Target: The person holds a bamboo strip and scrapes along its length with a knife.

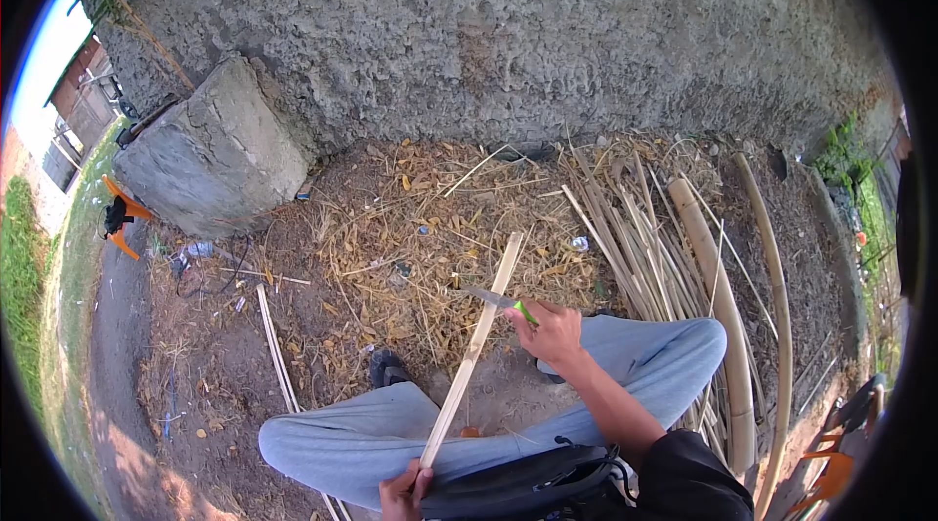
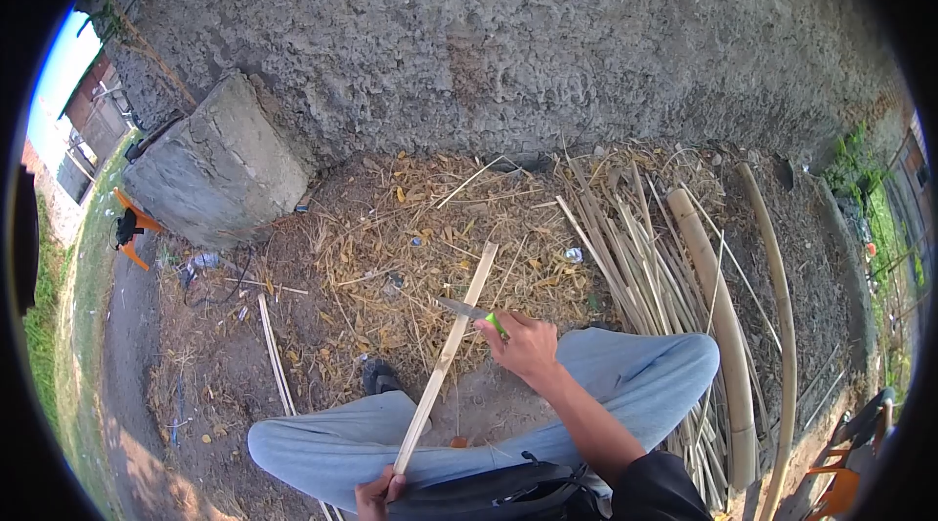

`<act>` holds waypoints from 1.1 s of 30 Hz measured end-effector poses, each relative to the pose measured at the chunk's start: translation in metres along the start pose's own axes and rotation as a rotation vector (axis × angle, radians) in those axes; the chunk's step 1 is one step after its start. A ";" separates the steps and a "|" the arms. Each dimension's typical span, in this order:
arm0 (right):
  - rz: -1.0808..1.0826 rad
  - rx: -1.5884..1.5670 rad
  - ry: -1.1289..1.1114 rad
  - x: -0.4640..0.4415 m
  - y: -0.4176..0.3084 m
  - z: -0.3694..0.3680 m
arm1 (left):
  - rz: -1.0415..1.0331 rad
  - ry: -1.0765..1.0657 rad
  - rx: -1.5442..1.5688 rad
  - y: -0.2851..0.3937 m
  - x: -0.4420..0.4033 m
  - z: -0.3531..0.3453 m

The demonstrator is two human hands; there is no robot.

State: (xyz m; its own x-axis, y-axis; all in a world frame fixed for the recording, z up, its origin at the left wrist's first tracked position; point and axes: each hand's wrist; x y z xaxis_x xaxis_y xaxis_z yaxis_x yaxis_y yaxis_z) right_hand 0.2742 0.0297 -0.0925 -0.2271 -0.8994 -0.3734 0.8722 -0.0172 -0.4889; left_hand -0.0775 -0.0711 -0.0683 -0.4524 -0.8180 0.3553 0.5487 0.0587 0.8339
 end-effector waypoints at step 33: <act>-0.520 -0.791 -0.271 0.012 0.018 0.004 | 0.037 -0.018 0.065 0.018 0.011 0.008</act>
State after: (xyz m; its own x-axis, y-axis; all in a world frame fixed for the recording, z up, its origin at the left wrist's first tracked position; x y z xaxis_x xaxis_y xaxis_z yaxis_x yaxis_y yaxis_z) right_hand 0.2888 0.0165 -0.1028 -0.3071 -0.9339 0.1830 0.1276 -0.2310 -0.9645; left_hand -0.0781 -0.0746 -0.0460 -0.4451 -0.8043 0.3935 0.5186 0.1267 0.8456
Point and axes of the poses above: each hand's wrist, its own x-axis away from the middle knuckle, its own z-axis out of the back of the hand, y = z × x, and after that the axes turned 14 degrees about -y, right-handed
